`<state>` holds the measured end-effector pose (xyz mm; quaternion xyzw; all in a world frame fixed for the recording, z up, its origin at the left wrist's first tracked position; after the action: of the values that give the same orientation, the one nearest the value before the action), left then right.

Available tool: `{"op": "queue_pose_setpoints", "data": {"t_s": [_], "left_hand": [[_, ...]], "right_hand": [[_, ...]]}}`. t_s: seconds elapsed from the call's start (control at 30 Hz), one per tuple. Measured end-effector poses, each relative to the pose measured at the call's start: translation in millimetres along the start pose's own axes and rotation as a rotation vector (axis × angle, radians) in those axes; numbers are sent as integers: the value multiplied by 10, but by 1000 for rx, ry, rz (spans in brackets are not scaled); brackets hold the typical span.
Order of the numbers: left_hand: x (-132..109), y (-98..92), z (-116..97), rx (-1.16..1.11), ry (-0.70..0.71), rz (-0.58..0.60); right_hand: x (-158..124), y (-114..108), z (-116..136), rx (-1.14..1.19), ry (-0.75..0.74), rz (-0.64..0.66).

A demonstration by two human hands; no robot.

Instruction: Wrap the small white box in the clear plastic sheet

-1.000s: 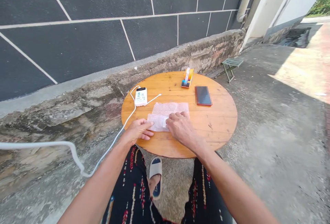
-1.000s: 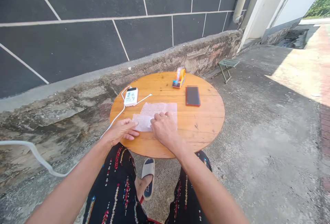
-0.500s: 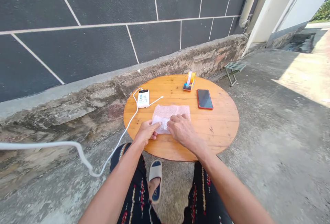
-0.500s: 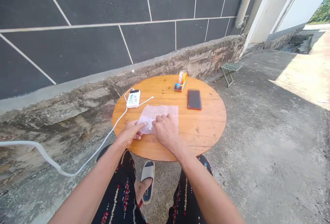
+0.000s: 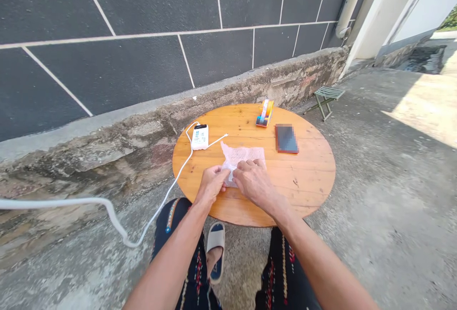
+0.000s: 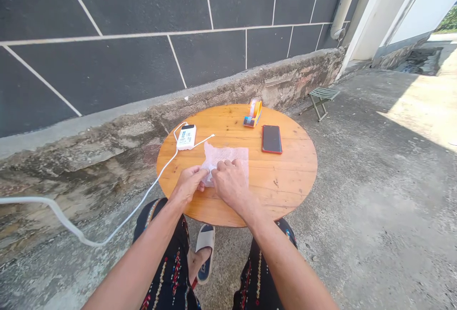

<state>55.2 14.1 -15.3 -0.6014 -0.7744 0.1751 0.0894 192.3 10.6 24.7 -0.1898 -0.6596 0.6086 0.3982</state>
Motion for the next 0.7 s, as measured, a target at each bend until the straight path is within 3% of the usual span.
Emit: {"op": "queue_pose_setpoints", "data": {"t_s": [0.27,0.47,0.7], "left_hand": [[-106,2,-150,195,206,-106],[-163,-53,-180,278,307,41],[-172,-90,-151,380,509,100]], "right_hand": [[3,1,-29,13,-1,-8],[18,-6,-24,63,27,-23],[26,-55,-43,120,83,-6]]}}
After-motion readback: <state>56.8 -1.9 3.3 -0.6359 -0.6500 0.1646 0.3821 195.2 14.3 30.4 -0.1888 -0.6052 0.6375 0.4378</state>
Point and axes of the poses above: each hand's wrist, its own x-axis towards the middle knuckle, its own y-axis out of the palm, z = x × y, the point moved 3 cm from there along x, towards the middle knuckle, and after that the axes turned 2 degrees about x, right-handed, at the moved point
